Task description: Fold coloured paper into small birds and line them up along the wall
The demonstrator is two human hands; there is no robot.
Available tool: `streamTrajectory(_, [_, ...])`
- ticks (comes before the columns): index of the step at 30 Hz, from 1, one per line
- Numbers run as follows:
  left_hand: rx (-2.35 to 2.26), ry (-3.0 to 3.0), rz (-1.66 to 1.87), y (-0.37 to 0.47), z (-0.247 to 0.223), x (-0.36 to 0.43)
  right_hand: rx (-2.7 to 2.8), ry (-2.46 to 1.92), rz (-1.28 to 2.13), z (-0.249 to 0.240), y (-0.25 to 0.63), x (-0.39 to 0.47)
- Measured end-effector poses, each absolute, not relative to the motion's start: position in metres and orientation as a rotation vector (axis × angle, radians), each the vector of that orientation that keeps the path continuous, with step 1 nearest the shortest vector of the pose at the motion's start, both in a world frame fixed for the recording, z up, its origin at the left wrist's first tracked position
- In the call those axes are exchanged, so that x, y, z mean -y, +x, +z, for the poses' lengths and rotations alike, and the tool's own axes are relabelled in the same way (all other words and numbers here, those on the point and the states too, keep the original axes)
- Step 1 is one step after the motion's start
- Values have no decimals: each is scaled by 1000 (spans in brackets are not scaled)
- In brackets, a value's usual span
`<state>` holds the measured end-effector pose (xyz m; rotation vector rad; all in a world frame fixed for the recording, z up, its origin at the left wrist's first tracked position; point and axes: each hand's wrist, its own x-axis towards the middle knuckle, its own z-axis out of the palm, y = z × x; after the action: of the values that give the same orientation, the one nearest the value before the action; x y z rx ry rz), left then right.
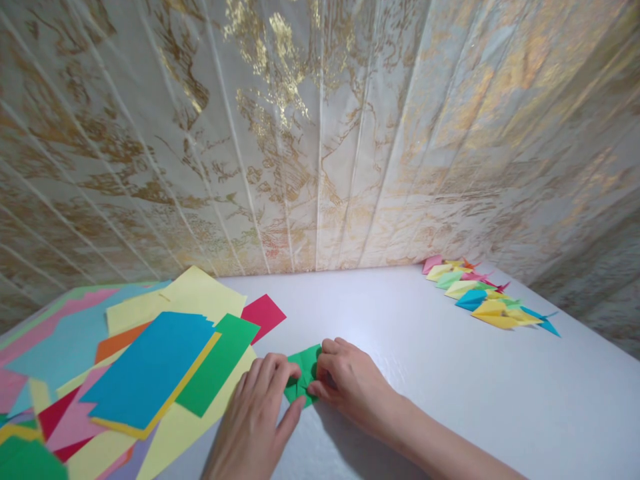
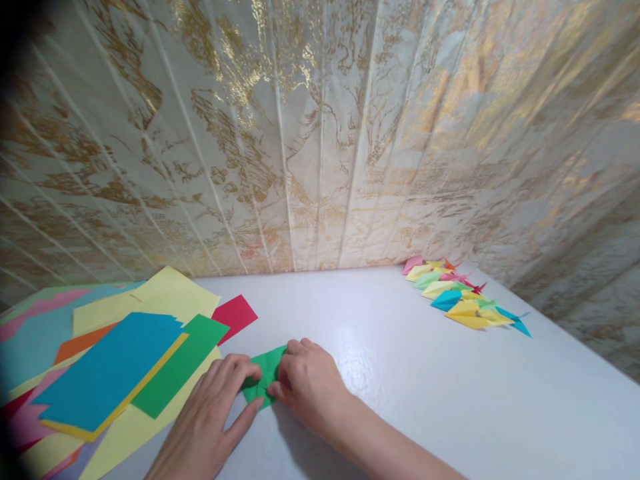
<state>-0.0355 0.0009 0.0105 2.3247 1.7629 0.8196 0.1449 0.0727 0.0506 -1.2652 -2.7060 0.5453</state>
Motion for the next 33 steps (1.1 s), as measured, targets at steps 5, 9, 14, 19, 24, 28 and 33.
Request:
streamTrajectory(5, [-1777,2283,790,-33,14,1,2692,-1282,567,54,145,-71])
streamTrajectory(9, [-1789,2251,784,-32,12,1,2698,-1303,584,55,144,-71])
streamTrajectory(14, [-1803,2238,777,-32,10,0,2654,-1294,582,51,146,-67])
streamTrajectory(19, [-1828,2240,799,-29,9,0,2532,-1236,642,47,150,-61])
streamTrajectory(24, [-1838,2239,810,-28,9,1,2434,-1211,746,44,151,-61])
streamTrajectory(28, [-1810,2223,810,-30,10,1,2392,-1134,832,42,158,-65])
streamTrajectory(33, [-1760,2186,779,-36,10,3,2345,-1093,934,42,165,-66])
